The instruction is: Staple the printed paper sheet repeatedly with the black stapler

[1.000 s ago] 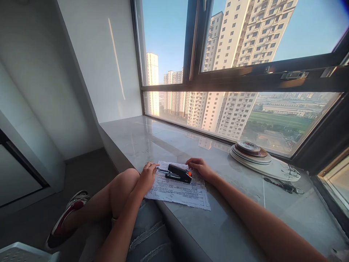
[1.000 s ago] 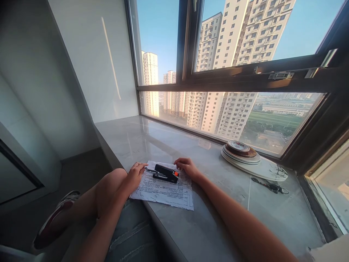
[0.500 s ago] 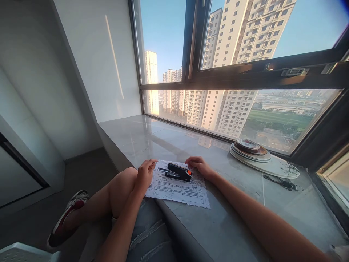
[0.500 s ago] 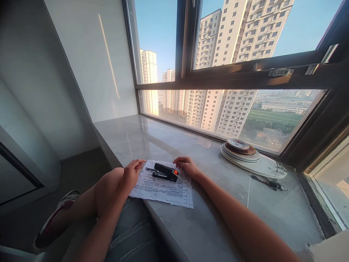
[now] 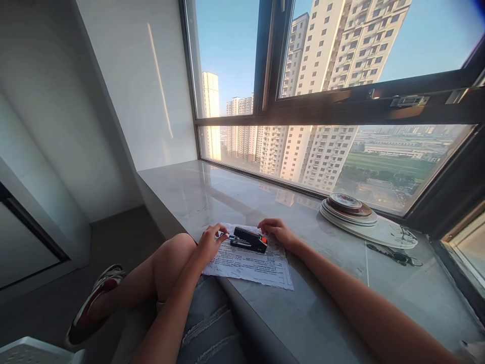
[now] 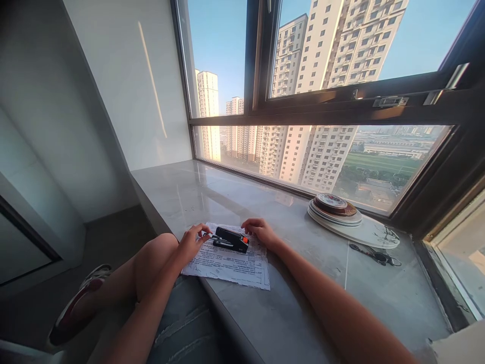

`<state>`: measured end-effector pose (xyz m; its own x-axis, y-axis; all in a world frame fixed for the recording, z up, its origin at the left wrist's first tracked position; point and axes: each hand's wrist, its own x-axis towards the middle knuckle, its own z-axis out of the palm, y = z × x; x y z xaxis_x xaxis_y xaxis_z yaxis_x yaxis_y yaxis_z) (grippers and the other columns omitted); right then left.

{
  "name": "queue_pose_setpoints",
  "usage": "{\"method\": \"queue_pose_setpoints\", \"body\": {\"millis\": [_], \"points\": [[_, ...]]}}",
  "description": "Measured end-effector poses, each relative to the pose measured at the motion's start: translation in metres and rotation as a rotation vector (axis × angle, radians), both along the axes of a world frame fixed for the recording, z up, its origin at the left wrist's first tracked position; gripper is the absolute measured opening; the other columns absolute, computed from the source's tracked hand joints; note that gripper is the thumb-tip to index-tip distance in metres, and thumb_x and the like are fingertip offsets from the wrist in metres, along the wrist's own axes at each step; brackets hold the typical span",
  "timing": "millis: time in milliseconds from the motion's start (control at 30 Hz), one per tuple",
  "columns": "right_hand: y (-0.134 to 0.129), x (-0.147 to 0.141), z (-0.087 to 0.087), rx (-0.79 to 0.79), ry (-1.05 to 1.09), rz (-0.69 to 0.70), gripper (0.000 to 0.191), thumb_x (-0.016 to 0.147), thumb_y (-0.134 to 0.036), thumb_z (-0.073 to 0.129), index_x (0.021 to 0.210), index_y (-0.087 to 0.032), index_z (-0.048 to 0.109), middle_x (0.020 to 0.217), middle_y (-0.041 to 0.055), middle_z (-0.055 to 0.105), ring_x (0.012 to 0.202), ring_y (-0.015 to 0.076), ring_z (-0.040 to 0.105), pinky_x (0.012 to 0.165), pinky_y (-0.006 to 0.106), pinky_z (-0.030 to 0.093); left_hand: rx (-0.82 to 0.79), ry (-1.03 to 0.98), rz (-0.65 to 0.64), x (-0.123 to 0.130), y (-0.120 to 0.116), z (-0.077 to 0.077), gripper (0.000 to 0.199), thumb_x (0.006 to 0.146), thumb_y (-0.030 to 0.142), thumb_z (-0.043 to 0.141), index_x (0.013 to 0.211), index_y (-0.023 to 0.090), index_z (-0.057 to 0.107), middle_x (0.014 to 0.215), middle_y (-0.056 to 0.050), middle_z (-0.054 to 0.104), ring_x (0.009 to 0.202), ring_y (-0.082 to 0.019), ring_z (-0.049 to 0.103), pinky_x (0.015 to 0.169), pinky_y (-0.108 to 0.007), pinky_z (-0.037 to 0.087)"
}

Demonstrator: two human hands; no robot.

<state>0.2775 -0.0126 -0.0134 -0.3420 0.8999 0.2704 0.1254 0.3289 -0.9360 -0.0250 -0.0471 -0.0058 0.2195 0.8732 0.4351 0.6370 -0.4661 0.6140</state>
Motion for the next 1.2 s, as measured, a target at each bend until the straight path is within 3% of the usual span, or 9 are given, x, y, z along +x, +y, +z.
{"method": "queue_pose_setpoints", "body": {"millis": [233, 400, 500, 600, 700, 800, 1033, 1133, 1200], "points": [[-0.001, -0.001, 0.002, 0.002, -0.033, -0.019, 0.028, 0.082, -0.040, 0.061, 0.087, -0.016, 0.075, 0.070, 0.0023, 0.061, 0.069, 0.0163, 0.052, 0.068, 0.029, 0.039, -0.038, 0.010, -0.028, -0.002, -0.001, 0.003, 0.019, 0.089, 0.031, 0.059, 0.100, 0.026, 0.073, 0.091, -0.004, 0.067, 0.087, -0.021, 0.061, 0.085, -0.035, 0.049], [-0.001, -0.001, 0.001, -0.003, -0.029, -0.012, 0.027, 0.082, -0.039, 0.061, 0.087, -0.016, 0.074, 0.071, 0.0027, 0.061, 0.069, 0.0164, 0.053, 0.068, 0.029, 0.040, -0.015, -0.112, -0.114, -0.006, -0.001, -0.001, 0.022, 0.089, 0.034, 0.059, 0.097, 0.024, 0.077, 0.107, -0.006, 0.073, 0.101, -0.023, 0.064, 0.089, -0.034, 0.051], [-0.005, 0.000, 0.007, 0.022, -0.019, -0.033, 0.025, 0.084, -0.038, 0.060, 0.088, -0.016, 0.073, 0.070, 0.0021, 0.060, 0.069, 0.0163, 0.052, 0.068, 0.030, 0.041, -0.071, -0.150, -0.057, -0.008, -0.002, -0.003, 0.027, 0.089, 0.038, 0.059, 0.100, 0.023, 0.079, 0.105, -0.007, 0.076, 0.091, -0.023, 0.067, 0.081, -0.033, 0.054], [-0.016, -0.004, 0.022, 0.184, -0.085, -0.126, 0.030, 0.091, -0.042, 0.056, 0.092, -0.017, 0.072, 0.076, 0.0037, 0.062, 0.074, 0.0180, 0.053, 0.072, 0.031, 0.042, -0.117, -0.161, 0.062, -0.011, 0.000, -0.006, 0.028, 0.086, 0.039, 0.064, 0.103, 0.023, 0.079, 0.099, -0.006, 0.078, 0.077, -0.022, 0.067, 0.072, -0.033, 0.055], [-0.033, -0.020, 0.036, 0.370, -0.263, -0.090, 0.035, 0.097, -0.045, 0.050, 0.106, -0.020, 0.071, 0.097, 0.0080, 0.065, 0.087, 0.0205, 0.057, 0.077, 0.032, 0.044, -0.106, -0.203, 0.107, -0.012, 0.003, -0.009, 0.026, 0.081, 0.037, 0.070, 0.102, 0.023, 0.079, 0.098, -0.006, 0.078, 0.086, -0.024, 0.071, 0.079, -0.035, 0.057], [-0.046, -0.046, 0.034, 0.444, -0.426, -0.079, 0.031, 0.097, -0.045, 0.054, 0.111, -0.021, 0.067, 0.105, 0.0093, 0.062, 0.088, 0.0204, 0.057, 0.076, 0.031, 0.044, -0.128, -0.264, 0.101, -0.012, 0.004, -0.010, 0.027, 0.078, 0.035, 0.075, 0.100, 0.021, 0.077, 0.099, -0.007, 0.078, 0.094, -0.026, 0.073, 0.087, -0.037, 0.058], [-0.053, -0.073, 0.017, 0.534, -0.597, -0.170, 0.015, 0.097, -0.034, 0.054, 0.105, -0.021, 0.057, 0.099, 0.0075, 0.059, 0.085, 0.0202, 0.056, 0.074, 0.030, 0.041, -0.302, -0.225, -0.317, -0.003, -0.011, 0.005, 0.071, 0.073, 0.026, 0.080, 0.141, 0.028, 0.056, 0.122, -0.009, 0.072, 0.123, -0.030, 0.062, 0.106, -0.043, 0.049], [-0.054, -0.072, 0.022, 0.520, -0.625, -0.172, 0.015, 0.097, -0.035, 0.054, 0.103, -0.021, 0.055, 0.100, 0.0076, 0.060, 0.082, 0.0196, 0.056, 0.071, 0.029, 0.039, -0.277, -0.215, -0.381, -0.005, -0.013, 0.012, 0.081, 0.071, 0.027, 0.081, 0.146, 0.028, 0.050, 0.120, -0.011, 0.071, 0.123, -0.030, 0.062, 0.107, -0.044, 0.047], [-0.054, -0.071, 0.025, 0.504, -0.637, -0.148, 0.014, 0.097, -0.035, 0.054, 0.101, -0.021, 0.054, 0.098, 0.0072, 0.061, 0.079, 0.0189, 0.055, 0.068, 0.028, 0.037, -0.271, -0.237, -0.371, -0.006, -0.011, 0.012, 0.075, 0.077, 0.033, 0.077, 0.145, 0.027, 0.049, 0.118, -0.012, 0.072, 0.122, -0.029, 0.062, 0.106, -0.044, 0.047]]}}
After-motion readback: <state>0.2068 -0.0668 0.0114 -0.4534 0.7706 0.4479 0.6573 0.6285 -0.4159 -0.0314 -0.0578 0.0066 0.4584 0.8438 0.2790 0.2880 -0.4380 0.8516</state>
